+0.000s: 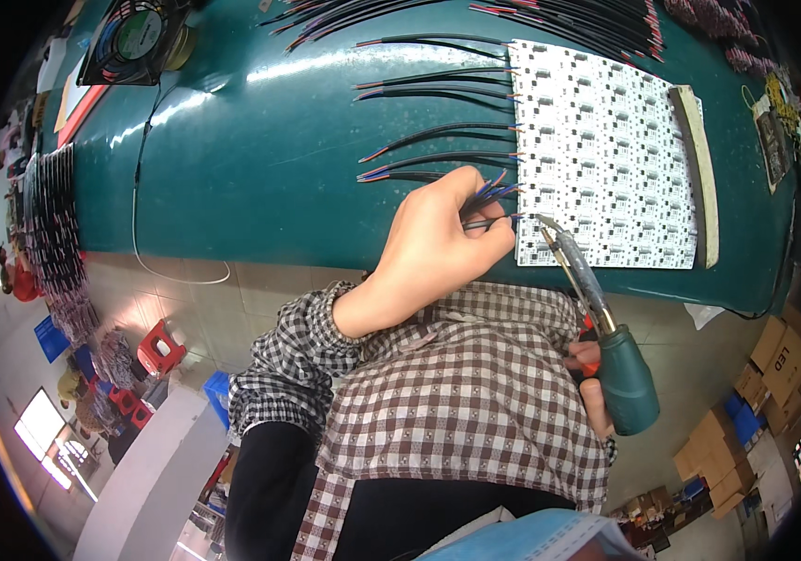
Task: The person attaches black wires to contact points on a printed circuit board assembly using a soldering iron.
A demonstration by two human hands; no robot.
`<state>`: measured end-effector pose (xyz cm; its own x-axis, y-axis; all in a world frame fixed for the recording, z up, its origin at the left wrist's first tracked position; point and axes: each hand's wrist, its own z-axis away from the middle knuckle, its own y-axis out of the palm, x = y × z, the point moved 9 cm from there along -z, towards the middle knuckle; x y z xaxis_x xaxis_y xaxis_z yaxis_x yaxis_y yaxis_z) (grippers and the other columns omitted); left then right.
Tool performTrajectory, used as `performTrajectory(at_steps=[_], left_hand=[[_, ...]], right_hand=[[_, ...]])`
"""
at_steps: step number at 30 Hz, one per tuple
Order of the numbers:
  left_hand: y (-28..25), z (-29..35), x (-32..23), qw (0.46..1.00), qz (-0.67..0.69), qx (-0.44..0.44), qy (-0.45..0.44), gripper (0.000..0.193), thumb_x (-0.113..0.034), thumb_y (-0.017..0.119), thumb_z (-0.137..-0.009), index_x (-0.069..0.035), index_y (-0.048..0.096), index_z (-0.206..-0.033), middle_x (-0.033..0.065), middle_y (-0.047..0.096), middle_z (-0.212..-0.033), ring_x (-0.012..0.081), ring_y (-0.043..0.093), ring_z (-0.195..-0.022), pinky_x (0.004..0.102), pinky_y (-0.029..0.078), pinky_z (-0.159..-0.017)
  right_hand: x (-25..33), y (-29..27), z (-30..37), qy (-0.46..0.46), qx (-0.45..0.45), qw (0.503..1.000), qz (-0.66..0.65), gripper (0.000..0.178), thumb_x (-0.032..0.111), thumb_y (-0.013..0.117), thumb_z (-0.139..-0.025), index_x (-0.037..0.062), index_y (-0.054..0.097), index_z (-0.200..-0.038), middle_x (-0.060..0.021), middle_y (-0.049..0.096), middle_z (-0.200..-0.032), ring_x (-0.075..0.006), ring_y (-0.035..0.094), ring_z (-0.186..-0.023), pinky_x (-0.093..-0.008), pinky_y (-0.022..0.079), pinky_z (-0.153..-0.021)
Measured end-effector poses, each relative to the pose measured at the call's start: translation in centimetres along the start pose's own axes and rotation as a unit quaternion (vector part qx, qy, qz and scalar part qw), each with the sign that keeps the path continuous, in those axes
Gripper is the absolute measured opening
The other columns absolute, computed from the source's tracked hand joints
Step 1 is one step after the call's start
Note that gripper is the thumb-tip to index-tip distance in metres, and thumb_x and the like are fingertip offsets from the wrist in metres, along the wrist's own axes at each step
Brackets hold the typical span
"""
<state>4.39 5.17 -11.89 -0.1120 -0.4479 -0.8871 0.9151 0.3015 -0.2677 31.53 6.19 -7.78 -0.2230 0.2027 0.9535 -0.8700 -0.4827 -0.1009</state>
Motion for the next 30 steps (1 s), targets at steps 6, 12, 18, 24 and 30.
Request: performTrajectory(at_steps=[6, 12, 18, 24, 30], left_hand=[[0.1, 0.0, 0.0, 1.0, 0.013, -0.004, 0.005, 0.026, -0.011, 0.072, -0.077, 0.002, 0.048, -0.076, 0.0058, 0.06, -0.074, 0.0039, 0.048, -0.07, 0.0225, 0.044, -0.059], [0.2, 0.0, 0.1, 1.0, 0.006, 0.0, 0.006, 0.026, -0.011, 0.072, -0.078, 0.002, 0.05, -0.077, 0.0067, 0.061, -0.076, 0.0041, 0.049, -0.07, 0.0228, 0.045, -0.059], [0.3, -0.1, 0.1, 1.0, 0.004, 0.004, 0.0, 0.025, -0.011, 0.072, -0.078, 0.002, 0.05, -0.078, 0.0066, 0.061, -0.076, 0.004, 0.049, -0.069, 0.0225, 0.045, -0.059], [0.2, -0.2, 0.0, 1.0, 0.002, 0.002, 0.002, 0.025, -0.01, 0.071, -0.078, 0.002, 0.05, -0.077, 0.0064, 0.061, -0.077, 0.004, 0.049, -0.069, 0.0224, 0.045, -0.058], [0.2, -0.2, 0.2, 1.0, 0.006, 0.003, 0.001, 0.025, -0.01, 0.071, -0.078, 0.002, 0.05, -0.078, 0.0063, 0.061, -0.076, 0.004, 0.048, -0.069, 0.0225, 0.044, -0.058]], right_hand=[[1.3, 1.5, -0.6, 0.0, 0.133, 0.989, 0.066, 0.031, 0.02, 0.057, -0.098, -0.0039, 0.054, -0.117, -0.0208, 0.061, -0.111, -0.0253, 0.063, -0.103, -0.0379, 0.053, -0.09], [1.4, 1.6, -0.7, 0.013, 0.126, 0.988, 0.087, 0.029, 0.021, 0.057, -0.099, -0.0022, 0.055, -0.116, -0.0197, 0.062, -0.109, -0.0247, 0.064, -0.1, -0.0378, 0.052, -0.09], [0.8, 1.4, -0.6, -0.003, 0.103, 0.992, 0.071, 0.027, 0.019, 0.057, -0.098, -0.0027, 0.056, -0.114, -0.0192, 0.063, -0.107, -0.0241, 0.064, -0.098, -0.0372, 0.052, -0.089], [-1.2, -0.2, 0.4, 0.041, 0.03, 0.993, 0.109, 0.056, 0.018, 0.079, -0.082, -0.0091, 0.054, -0.124, -0.0109, 0.069, -0.083, -0.0201, 0.069, -0.084, -0.0316, 0.056, -0.074], [0.8, 0.9, -0.9, 0.006, 0.029, 0.999, 0.028, 0.057, 0.024, 0.079, -0.082, -0.0087, 0.055, -0.121, -0.0163, 0.067, -0.095, -0.026, 0.068, -0.087, -0.0364, 0.059, -0.075]])
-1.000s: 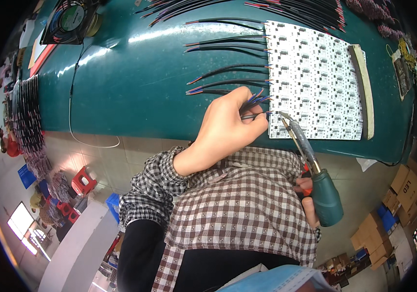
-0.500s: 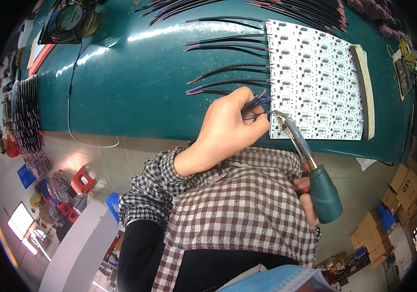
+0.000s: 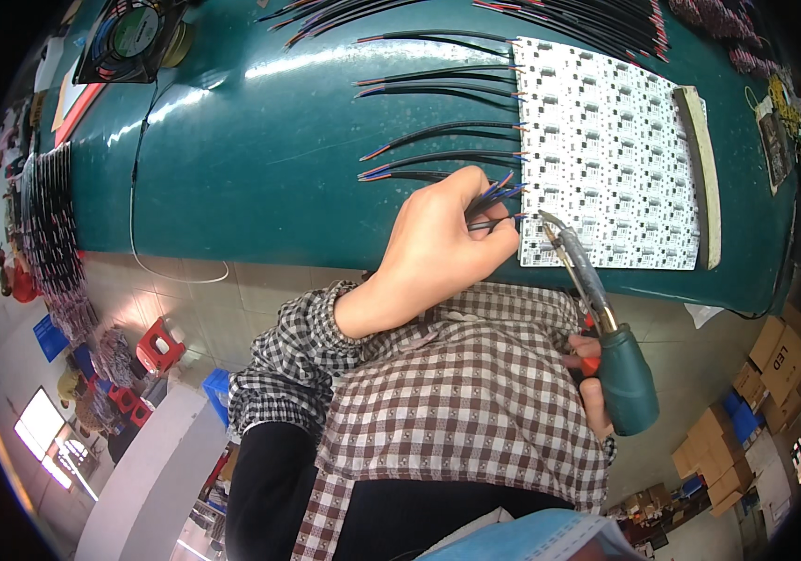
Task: The person attaches black wires to contact points on a printed circuit board assembly using a soldering iron.
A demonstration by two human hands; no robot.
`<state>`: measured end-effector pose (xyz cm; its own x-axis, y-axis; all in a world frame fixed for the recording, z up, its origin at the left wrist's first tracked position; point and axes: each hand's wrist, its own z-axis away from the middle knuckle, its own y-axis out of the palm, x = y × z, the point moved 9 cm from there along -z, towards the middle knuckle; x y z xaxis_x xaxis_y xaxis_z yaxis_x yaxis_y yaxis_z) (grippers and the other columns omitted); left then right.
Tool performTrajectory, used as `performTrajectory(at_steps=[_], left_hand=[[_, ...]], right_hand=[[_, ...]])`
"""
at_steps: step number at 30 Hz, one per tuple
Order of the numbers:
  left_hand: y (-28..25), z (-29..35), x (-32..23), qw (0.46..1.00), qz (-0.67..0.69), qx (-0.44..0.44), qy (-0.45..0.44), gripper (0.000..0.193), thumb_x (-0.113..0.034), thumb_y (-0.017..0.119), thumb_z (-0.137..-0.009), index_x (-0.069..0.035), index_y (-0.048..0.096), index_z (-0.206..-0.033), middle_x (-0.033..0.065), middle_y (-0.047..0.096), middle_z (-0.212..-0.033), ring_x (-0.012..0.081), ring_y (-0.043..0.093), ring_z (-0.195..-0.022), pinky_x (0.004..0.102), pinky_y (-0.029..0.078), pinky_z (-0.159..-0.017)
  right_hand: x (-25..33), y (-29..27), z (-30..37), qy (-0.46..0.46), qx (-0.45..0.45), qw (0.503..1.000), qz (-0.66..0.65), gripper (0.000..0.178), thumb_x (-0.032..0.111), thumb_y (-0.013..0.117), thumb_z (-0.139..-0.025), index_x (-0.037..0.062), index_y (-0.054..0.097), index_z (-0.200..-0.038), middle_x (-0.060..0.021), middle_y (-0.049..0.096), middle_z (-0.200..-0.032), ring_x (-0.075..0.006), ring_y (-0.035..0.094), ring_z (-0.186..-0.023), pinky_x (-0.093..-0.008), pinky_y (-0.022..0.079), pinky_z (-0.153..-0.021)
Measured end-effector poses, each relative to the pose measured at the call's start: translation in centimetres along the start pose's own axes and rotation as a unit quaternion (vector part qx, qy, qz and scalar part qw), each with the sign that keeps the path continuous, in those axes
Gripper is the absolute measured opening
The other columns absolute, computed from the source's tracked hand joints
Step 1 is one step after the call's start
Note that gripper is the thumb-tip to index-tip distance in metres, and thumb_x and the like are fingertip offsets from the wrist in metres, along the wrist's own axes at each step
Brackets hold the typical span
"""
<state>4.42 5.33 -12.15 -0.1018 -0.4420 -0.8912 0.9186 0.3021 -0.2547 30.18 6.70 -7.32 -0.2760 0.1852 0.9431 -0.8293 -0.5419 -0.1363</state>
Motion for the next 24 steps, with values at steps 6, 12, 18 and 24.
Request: performTrajectory(at_steps=[6, 12, 18, 24], left_hand=[[-0.1, -0.1, -0.1, 1.0, -0.009, 0.002, 0.003, 0.021, -0.01, 0.071, -0.078, 0.003, 0.054, -0.078, 0.0057, 0.061, -0.076, 0.0046, 0.05, -0.069, 0.0229, 0.045, -0.06], [-0.2, -1.4, 0.0, 0.997, 0.022, 0.075, -0.01, 0.015, -0.01, 0.069, -0.076, 0.003, 0.062, -0.081, 0.0041, 0.063, -0.072, 0.0067, 0.054, -0.069, 0.0247, 0.046, -0.064], [-0.3, -1.7, -0.5, 0.997, -0.022, 0.079, 0.007, 0.015, -0.01, 0.068, -0.075, 0.003, 0.062, -0.08, 0.0039, 0.064, -0.073, 0.0078, 0.055, -0.07, 0.0254, 0.047, -0.065], [-0.2, -1.6, -0.4, 0.997, -0.005, 0.08, 0.0, 0.015, -0.01, 0.068, -0.075, 0.003, 0.062, -0.08, 0.0045, 0.064, -0.073, 0.008, 0.056, -0.07, 0.0258, 0.047, -0.065]], right_hand=[[-0.6, -0.7, 0.8, -0.016, -0.021, 0.999, -0.034, 0.055, 0.024, 0.079, -0.082, -0.0102, 0.055, -0.117, -0.0175, 0.065, -0.098, -0.0304, 0.068, -0.093, -0.0383, 0.06, -0.077], [-0.5, -0.3, 0.4, -0.012, -0.014, 0.999, -0.033, 0.053, 0.021, 0.078, -0.082, -0.0105, 0.054, -0.118, -0.0164, 0.066, -0.095, -0.029, 0.068, -0.092, -0.0379, 0.06, -0.077], [-0.5, -0.3, 0.5, -0.009, 0.012, 1.0, 0.002, 0.052, 0.02, 0.077, -0.083, -0.0101, 0.054, -0.118, -0.0161, 0.066, -0.095, -0.0277, 0.069, -0.09, -0.0366, 0.059, -0.078], [-0.8, -0.1, 0.3, 0.02, 0.014, 1.0, -0.003, 0.049, 0.023, 0.08, -0.081, -0.0092, 0.058, -0.11, -0.0149, 0.066, -0.094, -0.027, 0.069, -0.089, -0.0363, 0.059, -0.077]])
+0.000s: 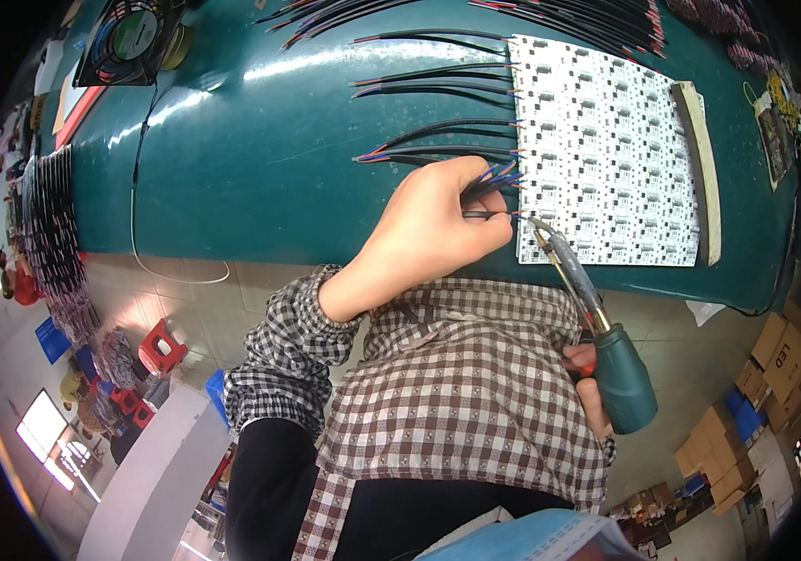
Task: The person attaches black wires to contact points on a printed circuit board assembly using a soldering iron.
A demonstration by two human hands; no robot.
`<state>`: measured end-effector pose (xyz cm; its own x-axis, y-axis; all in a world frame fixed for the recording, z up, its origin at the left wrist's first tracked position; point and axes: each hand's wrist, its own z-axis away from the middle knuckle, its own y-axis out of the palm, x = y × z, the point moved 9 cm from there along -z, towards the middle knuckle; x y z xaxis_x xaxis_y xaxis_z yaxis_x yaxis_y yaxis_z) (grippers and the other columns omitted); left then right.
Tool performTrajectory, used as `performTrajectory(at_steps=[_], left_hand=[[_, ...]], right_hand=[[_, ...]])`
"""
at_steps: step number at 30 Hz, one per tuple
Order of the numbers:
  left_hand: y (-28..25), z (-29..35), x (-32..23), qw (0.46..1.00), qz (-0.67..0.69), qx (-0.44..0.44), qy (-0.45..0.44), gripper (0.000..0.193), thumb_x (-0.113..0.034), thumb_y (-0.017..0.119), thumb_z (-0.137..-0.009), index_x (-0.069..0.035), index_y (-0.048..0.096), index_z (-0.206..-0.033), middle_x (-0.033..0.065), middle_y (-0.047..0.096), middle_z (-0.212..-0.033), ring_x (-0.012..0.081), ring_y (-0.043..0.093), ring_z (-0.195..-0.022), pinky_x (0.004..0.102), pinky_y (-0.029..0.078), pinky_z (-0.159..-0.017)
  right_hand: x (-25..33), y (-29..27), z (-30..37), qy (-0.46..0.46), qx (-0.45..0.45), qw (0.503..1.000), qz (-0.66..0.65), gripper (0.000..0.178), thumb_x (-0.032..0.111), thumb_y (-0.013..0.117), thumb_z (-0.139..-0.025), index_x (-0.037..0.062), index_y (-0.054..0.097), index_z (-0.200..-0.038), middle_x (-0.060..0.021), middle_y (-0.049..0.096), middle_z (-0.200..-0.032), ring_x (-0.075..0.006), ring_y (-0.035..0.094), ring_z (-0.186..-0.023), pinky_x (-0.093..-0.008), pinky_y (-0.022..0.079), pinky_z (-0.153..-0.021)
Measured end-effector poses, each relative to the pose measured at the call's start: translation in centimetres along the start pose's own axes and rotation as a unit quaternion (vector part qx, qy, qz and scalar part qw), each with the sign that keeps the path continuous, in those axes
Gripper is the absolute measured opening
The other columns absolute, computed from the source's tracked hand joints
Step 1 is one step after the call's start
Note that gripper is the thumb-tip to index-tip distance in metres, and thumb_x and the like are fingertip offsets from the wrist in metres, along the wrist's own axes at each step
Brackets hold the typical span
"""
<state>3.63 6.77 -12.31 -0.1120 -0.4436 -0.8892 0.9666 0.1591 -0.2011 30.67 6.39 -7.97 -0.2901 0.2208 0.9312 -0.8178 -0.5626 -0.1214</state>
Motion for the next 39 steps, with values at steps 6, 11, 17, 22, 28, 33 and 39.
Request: performTrajectory(at_steps=[6, 11, 17, 22, 28, 33, 39], left_hand=[[0.0, 0.1, 0.0, 1.0, -0.016, 0.005, -0.01, 0.016, -0.01, 0.069, -0.074, 0.003, 0.062, -0.08, 0.005, 0.064, -0.073, 0.008, 0.056, -0.071, 0.026, 0.048, -0.066], [0.1, 0.1, 0.1, 1.0, -0.012, 0.004, -0.004, 0.016, -0.01, 0.069, -0.075, 0.003, 0.062, -0.08, 0.0045, 0.064, -0.073, 0.0074, 0.056, -0.07, 0.0256, 0.047, -0.065], [0.1, 0.1, -0.4, 1.0, -0.015, 0.004, 0.002, 0.015, -0.01, 0.068, -0.075, 0.003, 0.061, -0.08, 0.003, 0.062, -0.072, 0.0061, 0.053, -0.069, 0.0244, 0.046, -0.062], [-0.1, 0.2, -0.4, 1.0, -0.025, -0.001, 0.014, 0.015, -0.01, 0.068, -0.075, 0.003, 0.061, -0.079, 0.0026, 0.061, -0.071, 0.0056, 0.052, -0.068, 0.0241, 0.045, -0.061], [0.0, -0.3, -0.9, 0.999, -0.025, 0.003, 0.023, 0.016, -0.01, 0.068, -0.074, 0.003, 0.061, -0.079, 0.0026, 0.06, -0.07, 0.0063, 0.051, -0.067, 0.0246, 0.044, -0.061], [-0.2, -0.2, -0.4, 1.0, -0.025, 0.007, 0.012, 0.018, -0.012, 0.069, -0.076, 0.003, 0.06, -0.081, 0.0032, 0.059, -0.07, 0.0067, 0.052, -0.068, 0.0258, 0.045, -0.061], [-0.4, 0.7, -0.6, 0.998, 0.019, 0.027, 0.06, 0.014, -0.01, 0.062, -0.093, 0.004, 0.057, -0.094, 0.0097, 0.065, -0.086, 0.0128, 0.062, -0.082, 0.0276, 0.049, -0.07]], right_hand=[[0.9, 0.9, -0.1, -0.009, 0.089, 0.995, 0.045, 0.033, 0.024, 0.06, -0.097, -0.0026, 0.055, -0.116, -0.0193, 0.062, -0.11, -0.026, 0.062, -0.105, -0.0386, 0.052, -0.091], [0.5, 0.4, -0.2, 0.006, -0.001, 1.0, 0.011, 0.047, 0.022, 0.08, -0.081, -0.0096, 0.059, -0.109, -0.0149, 0.067, -0.092, -0.026, 0.069, -0.087, -0.0336, 0.059, -0.076], [0.3, -0.2, 0.3, -0.03, -0.01, 0.998, 0.045, 0.049, 0.02, 0.081, -0.08, -0.0097, 0.059, -0.112, -0.0142, 0.068, -0.092, -0.0241, 0.069, -0.085, -0.0338, 0.057, -0.075], [-1.6, -0.9, 1.8, -0.064, 0.049, 0.961, 0.266, 0.048, 0.021, 0.081, -0.08, -0.0072, 0.061, -0.112, -0.0125, 0.069, -0.092, -0.0224, 0.069, -0.081, -0.0342, 0.056, -0.075], [0.9, 0.2, 0.1, -0.022, -0.01, 0.998, 0.05, 0.05, 0.028, 0.079, -0.082, -0.0075, 0.061, -0.112, -0.0147, 0.068, -0.095, -0.0255, 0.069, -0.091, -0.0346, 0.059, -0.077], [0.5, 0.0, -0.2, 0.005, 0.013, 1.0, 0.013, 0.054, 0.027, 0.078, -0.083, -0.0099, 0.056, -0.116, -0.0195, 0.065, -0.105, -0.031, 0.067, -0.098, -0.0374, 0.06, -0.077], [1.6, -0.5, 0.1, -0.07, 0.007, 0.997, -0.035, 0.049, 0.028, 0.053, -0.098, -0.0121, 0.048, -0.126, -0.0248, 0.058, -0.112, -0.0311, 0.065, -0.097, -0.0382, 0.058, -0.081]])
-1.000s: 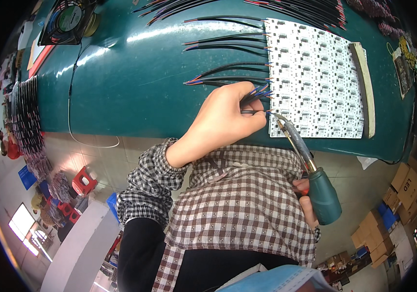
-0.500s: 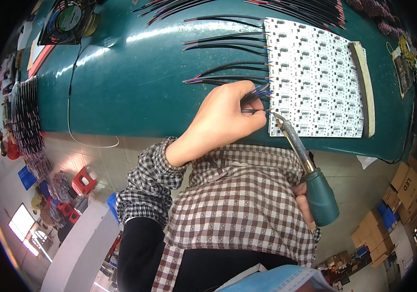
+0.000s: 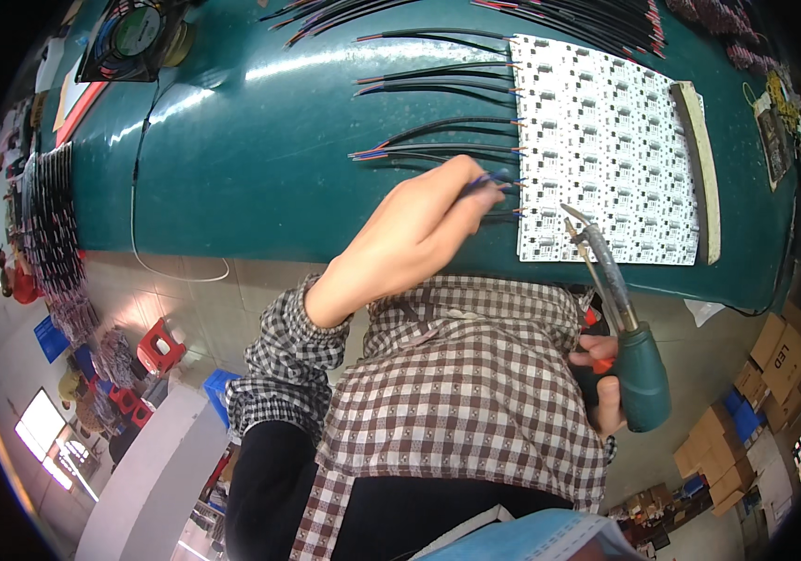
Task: The person attaches black wires to contact points on a printed circuit board assembly using a soldering iron.
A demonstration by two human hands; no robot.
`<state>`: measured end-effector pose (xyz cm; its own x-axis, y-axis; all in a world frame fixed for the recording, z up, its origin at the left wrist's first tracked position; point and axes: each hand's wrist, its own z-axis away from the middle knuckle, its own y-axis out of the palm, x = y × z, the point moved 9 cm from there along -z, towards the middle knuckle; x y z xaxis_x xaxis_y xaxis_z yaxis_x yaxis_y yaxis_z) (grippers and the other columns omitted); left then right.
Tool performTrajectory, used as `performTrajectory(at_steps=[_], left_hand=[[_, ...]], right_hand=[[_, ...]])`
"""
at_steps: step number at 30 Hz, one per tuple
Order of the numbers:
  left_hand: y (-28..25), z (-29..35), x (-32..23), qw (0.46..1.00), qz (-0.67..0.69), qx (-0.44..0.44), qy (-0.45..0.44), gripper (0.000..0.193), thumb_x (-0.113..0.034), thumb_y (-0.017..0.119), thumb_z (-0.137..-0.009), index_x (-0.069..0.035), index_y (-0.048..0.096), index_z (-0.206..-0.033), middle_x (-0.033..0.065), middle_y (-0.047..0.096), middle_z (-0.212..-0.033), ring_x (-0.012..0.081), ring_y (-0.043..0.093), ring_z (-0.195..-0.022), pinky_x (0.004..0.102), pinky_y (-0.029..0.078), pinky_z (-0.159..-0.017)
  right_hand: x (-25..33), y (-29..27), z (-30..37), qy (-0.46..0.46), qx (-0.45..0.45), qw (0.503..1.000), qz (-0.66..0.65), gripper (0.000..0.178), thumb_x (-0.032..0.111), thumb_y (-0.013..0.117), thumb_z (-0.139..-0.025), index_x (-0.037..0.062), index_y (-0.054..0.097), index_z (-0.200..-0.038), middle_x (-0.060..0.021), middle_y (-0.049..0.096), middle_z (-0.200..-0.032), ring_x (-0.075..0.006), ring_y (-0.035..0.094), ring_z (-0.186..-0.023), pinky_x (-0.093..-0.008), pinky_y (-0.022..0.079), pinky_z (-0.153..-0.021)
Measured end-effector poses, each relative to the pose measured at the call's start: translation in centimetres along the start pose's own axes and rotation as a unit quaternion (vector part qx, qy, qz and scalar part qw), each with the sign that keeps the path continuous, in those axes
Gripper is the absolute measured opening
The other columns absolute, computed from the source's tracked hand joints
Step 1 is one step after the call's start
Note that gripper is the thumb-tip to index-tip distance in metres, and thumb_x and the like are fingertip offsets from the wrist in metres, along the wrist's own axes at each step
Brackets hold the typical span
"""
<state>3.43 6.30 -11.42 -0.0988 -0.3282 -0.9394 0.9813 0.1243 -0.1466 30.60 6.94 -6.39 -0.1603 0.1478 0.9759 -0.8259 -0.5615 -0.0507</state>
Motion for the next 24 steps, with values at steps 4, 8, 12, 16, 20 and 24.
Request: performTrajectory(at_steps=[4, 8, 12, 16, 20, 24], left_hand=[[-3.5, 3.6, -3.9, 0.932, -0.206, -0.191, 0.229, 0.01, -0.002, 0.058, -0.094, 0.003, 0.059, -0.103, 0.0118, 0.066, -0.1, 0.0188, 0.064, -0.085, 0.0289, 0.051, -0.074], [-0.2, 4.7, -5.7, 0.974, -0.112, -0.107, 0.166, 0.007, 0.0, 0.063, -0.09, 0.004, 0.064, -0.096, 0.0099, 0.068, -0.09, 0.0181, 0.064, -0.078, 0.026, 0.051, -0.073], [2.2, 1.6, 0.5, 0.996, -0.001, -0.067, -0.054, 0.013, -0.007, 0.07, -0.085, 0.004, 0.063, -0.085, 0.0025, 0.062, -0.072, 0.0045, 0.054, -0.069, 0.0219, 0.045, -0.062], [2.3, 1.6, 1.6, 0.994, 0.02, -0.078, -0.075, 0.014, -0.008, 0.07, -0.083, 0.003, 0.062, -0.084, 0.0013, 0.061, -0.069, 0.0042, 0.052, -0.066, 0.0219, 0.044, -0.061], [2.3, 1.2, 1.2, 0.993, 0.024, -0.102, -0.056, 0.012, -0.006, 0.069, -0.08, 0.002, 0.06, -0.08, 0.0004, 0.06, -0.069, 0.0034, 0.05, -0.065, 0.0216, 0.043, -0.059], [1.9, 1.4, 1.3, 0.99, 0.015, -0.132, -0.054, 0.013, -0.006, 0.069, -0.078, 0.002, 0.058, -0.078, 0.0002, 0.06, -0.068, 0.003, 0.049, -0.064, 0.0217, 0.042, -0.057]], right_hand=[[-0.4, -0.7, 0.2, -0.011, -0.019, 1.0, -0.01, 0.058, 0.025, 0.051, -0.099, -0.0124, 0.034, -0.14, -0.0249, 0.056, -0.116, -0.0326, 0.063, -0.102, -0.0397, 0.059, -0.083], [0.3, -0.7, 0.4, 0.002, -0.023, 1.0, 0.004, 0.058, 0.025, 0.051, -0.1, -0.0114, 0.032, -0.141, -0.0245, 0.054, -0.119, -0.0321, 0.062, -0.106, -0.0403, 0.058, -0.085], [0.4, -0.5, 0.3, -0.005, 0.007, 0.999, 0.038, 0.057, 0.026, 0.052, -0.1, -0.0114, 0.035, -0.139, -0.0217, 0.055, -0.117, -0.0321, 0.06, -0.11, -0.0405, 0.057, -0.087], [-0.2, -0.1, 0.7, 0.025, 0.082, 0.996, 0.023, 0.046, 0.023, 0.054, -0.099, -0.0101, 0.045, -0.129, -0.0189, 0.057, -0.111, -0.031, 0.059, -0.11, -0.04, 0.052, -0.091], [-1.9, -1.3, 1.5, 0.021, -0.015, 1.0, 0.007, 0.06, 0.032, 0.08, -0.081, -0.0065, 0.055, -0.12, -0.0162, 0.066, -0.1, -0.0277, 0.066, -0.095, -0.04, 0.056, -0.084], [-1.9, -1.0, 0.9, 0.031, -0.031, 0.998, 0.046, 0.061, 0.027, 0.083, -0.079, -0.0087, 0.055, -0.119, -0.0154, 0.068, -0.094, -0.0288, 0.069, -0.09, -0.0402, 0.058, -0.082]])
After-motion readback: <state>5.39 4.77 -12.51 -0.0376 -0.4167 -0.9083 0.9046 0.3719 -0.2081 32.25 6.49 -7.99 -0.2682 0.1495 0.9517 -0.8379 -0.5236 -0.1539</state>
